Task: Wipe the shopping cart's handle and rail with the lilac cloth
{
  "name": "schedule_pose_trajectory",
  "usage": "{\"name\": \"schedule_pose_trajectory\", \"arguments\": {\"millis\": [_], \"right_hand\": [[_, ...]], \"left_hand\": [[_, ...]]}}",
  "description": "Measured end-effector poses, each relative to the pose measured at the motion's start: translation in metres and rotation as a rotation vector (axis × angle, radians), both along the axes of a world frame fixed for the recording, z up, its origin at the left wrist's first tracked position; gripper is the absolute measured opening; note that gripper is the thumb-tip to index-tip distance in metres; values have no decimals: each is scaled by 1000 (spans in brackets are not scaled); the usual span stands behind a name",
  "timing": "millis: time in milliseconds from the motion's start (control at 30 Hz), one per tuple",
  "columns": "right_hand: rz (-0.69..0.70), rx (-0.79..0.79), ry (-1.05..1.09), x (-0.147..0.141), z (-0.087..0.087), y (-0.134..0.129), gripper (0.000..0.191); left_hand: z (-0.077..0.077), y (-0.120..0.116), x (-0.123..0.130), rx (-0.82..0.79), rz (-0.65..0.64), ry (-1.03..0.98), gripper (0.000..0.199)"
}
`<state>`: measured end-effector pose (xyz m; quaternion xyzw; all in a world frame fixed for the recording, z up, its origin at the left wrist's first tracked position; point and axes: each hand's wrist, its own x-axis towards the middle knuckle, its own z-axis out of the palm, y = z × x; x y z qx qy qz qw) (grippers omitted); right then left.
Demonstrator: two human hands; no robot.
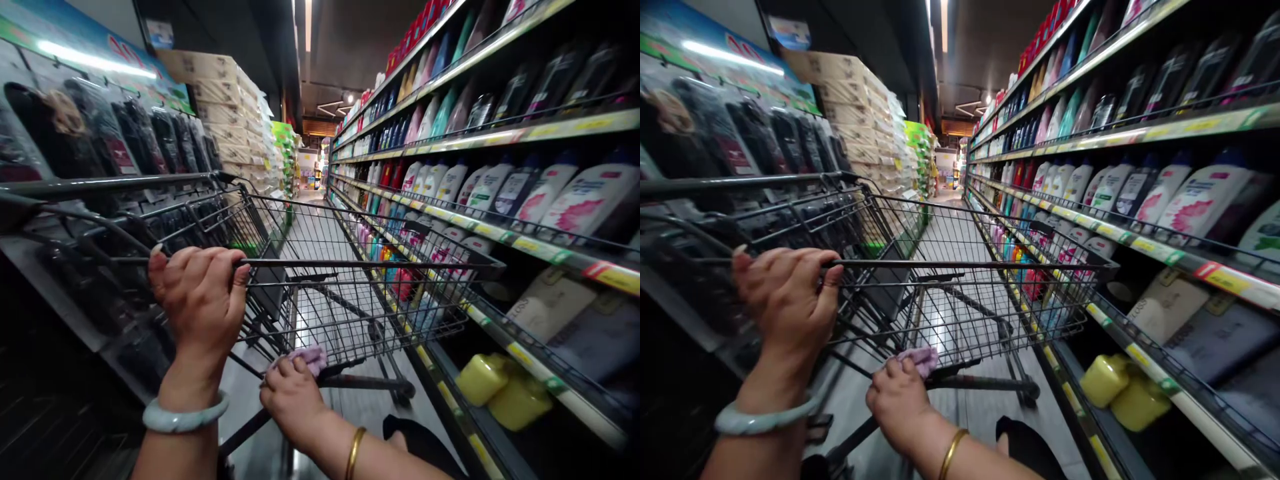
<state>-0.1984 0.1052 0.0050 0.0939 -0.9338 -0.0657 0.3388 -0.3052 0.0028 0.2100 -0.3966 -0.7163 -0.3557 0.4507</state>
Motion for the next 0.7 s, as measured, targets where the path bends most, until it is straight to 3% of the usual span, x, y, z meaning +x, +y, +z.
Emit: {"name": "schedule_pose_trajectory", "arguments": {"millis": [67,200,267,400,467,533,700], "right_hand": [[22,-27,110,7,20,2,13],[-42,-95,313,21,69,16,7],[-77,-96,307,21,71,23,7],[-74,-36,172,13,36,27,15],[-90,-48,132,11,27,25,18],[-79,-68,156,15,35,25,15],[-112,-176,382,28,79,35,7]], "left_hand": [[1,1,0,-6,113,68,20],[0,3,2,26,124,116,16],[0,3,3,32,127,115,16],[0,2,3,13,135,113,17],[0,2,1,19,128,109,17],[0,2,-1,34,117,103,17],[-2,3,-2,55,109,83,17]]}}
